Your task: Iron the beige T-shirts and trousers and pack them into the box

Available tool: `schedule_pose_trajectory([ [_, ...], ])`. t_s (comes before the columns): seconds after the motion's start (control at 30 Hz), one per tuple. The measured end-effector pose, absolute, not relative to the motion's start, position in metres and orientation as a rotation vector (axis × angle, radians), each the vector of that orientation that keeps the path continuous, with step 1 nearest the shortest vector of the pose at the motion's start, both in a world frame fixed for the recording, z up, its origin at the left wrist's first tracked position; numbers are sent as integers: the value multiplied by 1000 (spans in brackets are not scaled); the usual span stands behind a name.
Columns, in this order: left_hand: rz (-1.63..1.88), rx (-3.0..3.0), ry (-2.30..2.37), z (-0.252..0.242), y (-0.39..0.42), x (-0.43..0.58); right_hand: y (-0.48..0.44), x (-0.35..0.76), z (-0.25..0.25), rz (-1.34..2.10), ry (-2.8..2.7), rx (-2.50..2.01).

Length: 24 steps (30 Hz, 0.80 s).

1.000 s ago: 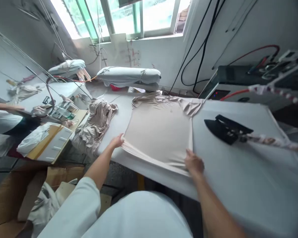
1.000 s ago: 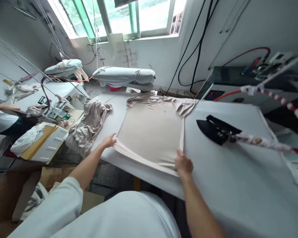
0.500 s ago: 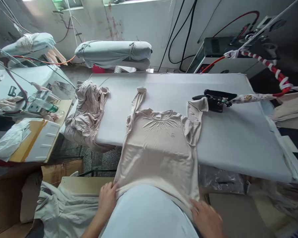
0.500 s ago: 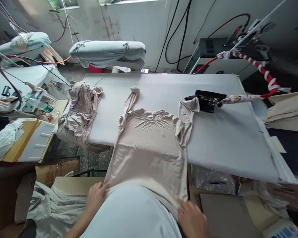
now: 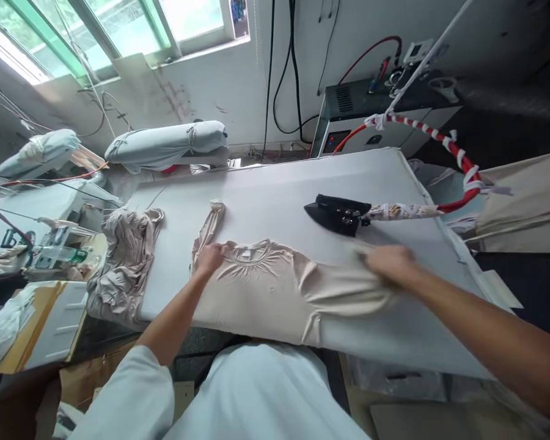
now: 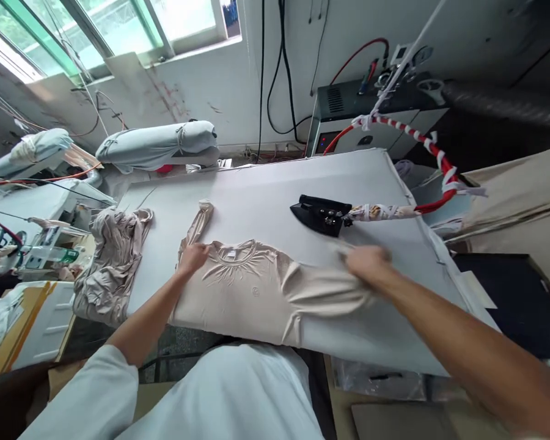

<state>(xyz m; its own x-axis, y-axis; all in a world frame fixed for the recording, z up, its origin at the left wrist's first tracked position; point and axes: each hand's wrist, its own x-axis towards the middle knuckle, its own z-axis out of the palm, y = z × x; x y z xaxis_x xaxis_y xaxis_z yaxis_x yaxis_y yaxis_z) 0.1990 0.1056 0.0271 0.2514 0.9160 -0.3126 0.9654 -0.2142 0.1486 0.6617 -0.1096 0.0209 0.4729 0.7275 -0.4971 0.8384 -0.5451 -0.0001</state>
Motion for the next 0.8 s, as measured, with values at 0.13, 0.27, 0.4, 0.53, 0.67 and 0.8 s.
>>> schedule_pose_trajectory([
  [0.13,-15,1506,1662,9,82,286,-108,649,22,-1034,1363,2435],
  [0.27,74,1302,1565,-15,86,367,-56,547,-17,-972,1564,2694],
  [0.4,62,1833,1582,-34,93,391,-43,513,-51,-826,1404,3096],
  [0.53,-139,2027,1659,-40,107,383,-44,575,-44,-448,1551,3201],
  [0.67,-374,2032,1600,-32,137,386,13,683,2,-462,1583,2869],
  [0.8,-545,1983,1500,-21,156,395,61,681,55,-968,1645,2232],
])
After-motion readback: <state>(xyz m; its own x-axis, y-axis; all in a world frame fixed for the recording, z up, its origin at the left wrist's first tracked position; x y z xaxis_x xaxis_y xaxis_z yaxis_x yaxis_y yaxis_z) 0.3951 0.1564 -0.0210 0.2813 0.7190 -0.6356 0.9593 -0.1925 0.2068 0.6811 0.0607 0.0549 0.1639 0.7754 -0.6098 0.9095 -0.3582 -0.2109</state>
